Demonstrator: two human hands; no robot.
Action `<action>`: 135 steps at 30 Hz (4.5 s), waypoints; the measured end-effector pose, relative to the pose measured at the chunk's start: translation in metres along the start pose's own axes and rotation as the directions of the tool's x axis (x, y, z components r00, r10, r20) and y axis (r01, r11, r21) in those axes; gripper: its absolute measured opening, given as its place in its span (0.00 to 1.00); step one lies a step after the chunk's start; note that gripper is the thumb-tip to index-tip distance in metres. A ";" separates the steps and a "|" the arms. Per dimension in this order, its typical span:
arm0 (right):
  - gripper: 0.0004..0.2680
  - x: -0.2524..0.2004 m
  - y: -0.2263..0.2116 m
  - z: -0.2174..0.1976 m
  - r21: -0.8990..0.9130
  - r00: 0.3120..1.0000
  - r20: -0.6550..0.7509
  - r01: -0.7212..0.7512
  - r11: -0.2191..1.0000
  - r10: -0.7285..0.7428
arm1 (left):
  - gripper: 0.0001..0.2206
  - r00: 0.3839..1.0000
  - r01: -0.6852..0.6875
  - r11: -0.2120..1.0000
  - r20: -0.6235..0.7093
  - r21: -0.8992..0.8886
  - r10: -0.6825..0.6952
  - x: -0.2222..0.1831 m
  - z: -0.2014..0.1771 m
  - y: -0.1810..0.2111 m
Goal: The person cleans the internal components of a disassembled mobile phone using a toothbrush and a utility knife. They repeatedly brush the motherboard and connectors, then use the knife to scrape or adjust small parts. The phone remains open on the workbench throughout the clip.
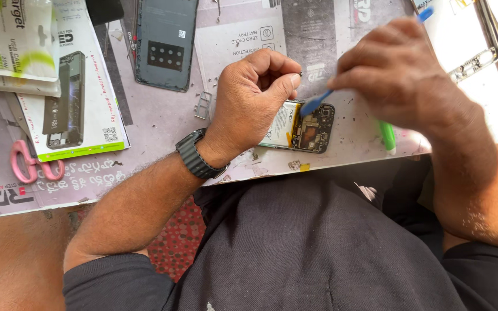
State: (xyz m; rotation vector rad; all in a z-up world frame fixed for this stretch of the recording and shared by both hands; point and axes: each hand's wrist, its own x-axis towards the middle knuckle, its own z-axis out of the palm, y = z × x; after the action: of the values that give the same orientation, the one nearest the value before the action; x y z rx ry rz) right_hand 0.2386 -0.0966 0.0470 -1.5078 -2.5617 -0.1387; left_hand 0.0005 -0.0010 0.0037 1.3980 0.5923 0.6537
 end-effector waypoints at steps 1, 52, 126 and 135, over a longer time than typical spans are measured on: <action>0.07 0.001 -0.001 -0.001 0.005 1.000 0.029 -0.013 1.000 0.013 | 0.03 1.000 -0.001 1.000 0.001 0.005 0.001 0.000 -0.001 0.000; 0.04 -0.007 0.003 0.016 0.272 0.887 -0.391 -0.145 0.951 0.247 | 0.04 0.983 0.186 0.819 0.098 -0.543 -0.158 0.007 -0.011 0.002; 0.05 0.028 -0.051 -0.012 0.477 0.800 -0.355 -0.289 0.830 0.483 | 0.06 0.996 -0.043 0.907 -0.095 -0.419 0.004 0.006 -0.011 0.006; 0.05 0.023 -0.055 -0.013 0.475 0.790 -0.320 -0.344 0.810 0.523 | 0.06 0.995 -0.031 0.935 -0.100 -0.354 -0.005 0.006 -0.011 0.004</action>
State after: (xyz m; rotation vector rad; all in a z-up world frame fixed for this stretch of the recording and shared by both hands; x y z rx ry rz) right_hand 0.1807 -0.1052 0.0641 -1.6361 -1.7000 0.0901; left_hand -0.0034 0.0109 0.0071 1.0358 0.5134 0.8018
